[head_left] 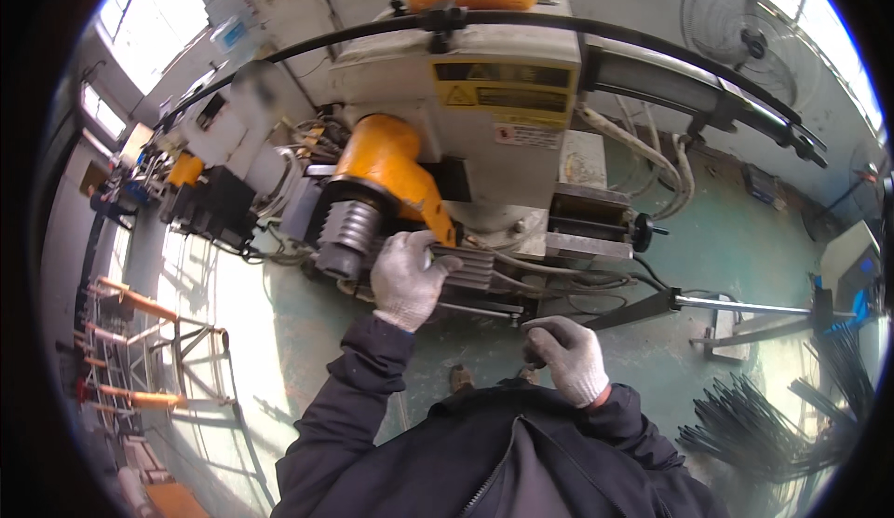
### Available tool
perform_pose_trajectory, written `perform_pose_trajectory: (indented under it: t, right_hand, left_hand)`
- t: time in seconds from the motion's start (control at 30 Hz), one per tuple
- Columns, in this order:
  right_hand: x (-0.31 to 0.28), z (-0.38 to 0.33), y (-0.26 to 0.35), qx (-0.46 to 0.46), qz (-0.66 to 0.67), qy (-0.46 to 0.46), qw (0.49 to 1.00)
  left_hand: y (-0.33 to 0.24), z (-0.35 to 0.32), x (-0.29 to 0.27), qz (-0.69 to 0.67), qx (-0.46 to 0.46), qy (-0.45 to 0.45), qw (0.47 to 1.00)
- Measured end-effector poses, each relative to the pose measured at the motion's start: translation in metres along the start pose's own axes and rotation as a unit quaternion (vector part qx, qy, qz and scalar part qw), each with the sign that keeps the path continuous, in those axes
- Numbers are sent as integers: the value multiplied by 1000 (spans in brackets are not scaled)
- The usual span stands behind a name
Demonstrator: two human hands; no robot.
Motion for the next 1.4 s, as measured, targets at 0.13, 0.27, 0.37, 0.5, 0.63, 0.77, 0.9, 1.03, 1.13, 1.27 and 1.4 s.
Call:
perform_pose_trajectory:
  t: [0.13, 0.27, 0.37, 0.5, 0.63, 0.77, 0.9, 1.03, 1.13, 1.27, 1.4]
  right_hand:
    - [-20, -8, -22, -12, -69, -31, 997]
    - [-23, -2, -31, 33, -72, 5, 997]
    - [-12, -1, -30, -43, -190, -6, 981]
    - [19, -9, -52, 5, -154, -35, 988]
    - [87, 1, -77, 48, -259, 19, 964]
    - [216, 43, -97, 23, -328, 120, 937]
    - [352, 101, -91, -21, -330, 200, 922]
    - [464, 137, -69, -82, -353, 241, 900]
    - [529, 166, -59, -89, -378, 248, 887]
    - [610, 223, -69, -56, -394, 272, 876]
    - [713, 308, -91, -99, -368, 320, 868]
  left_hand:
    - [0, 15, 17, 132, 89, 38, 987]
    - [-18, 23, 15, 171, 85, 113, 975]
    - [-28, 18, -1, 172, 97, 109, 974]
    - [-26, -22, -43, 98, 165, 44, 980]
    - [11, -82, -98, -76, 152, 58, 984]
    - [100, -162, -174, -119, 51, 35, 991]
    - [218, -267, -248, -109, -144, 2, 983]
    - [313, -354, -293, -238, -444, -65, 861]
    - [367, -378, -324, -202, -460, -34, 864]
    - [425, -375, -343, -257, -481, -49, 837]
    - [518, -364, -379, -186, -419, 55, 887]
Point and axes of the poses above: each hand's wrist, its own z-axis towards the middle knuckle, its own x-axis out of the palm, y = z × x, the point moved 3 cm from there along z, towards the middle knuckle, and after that the axes turned 9 degrees about y, right-handed, at the moved point
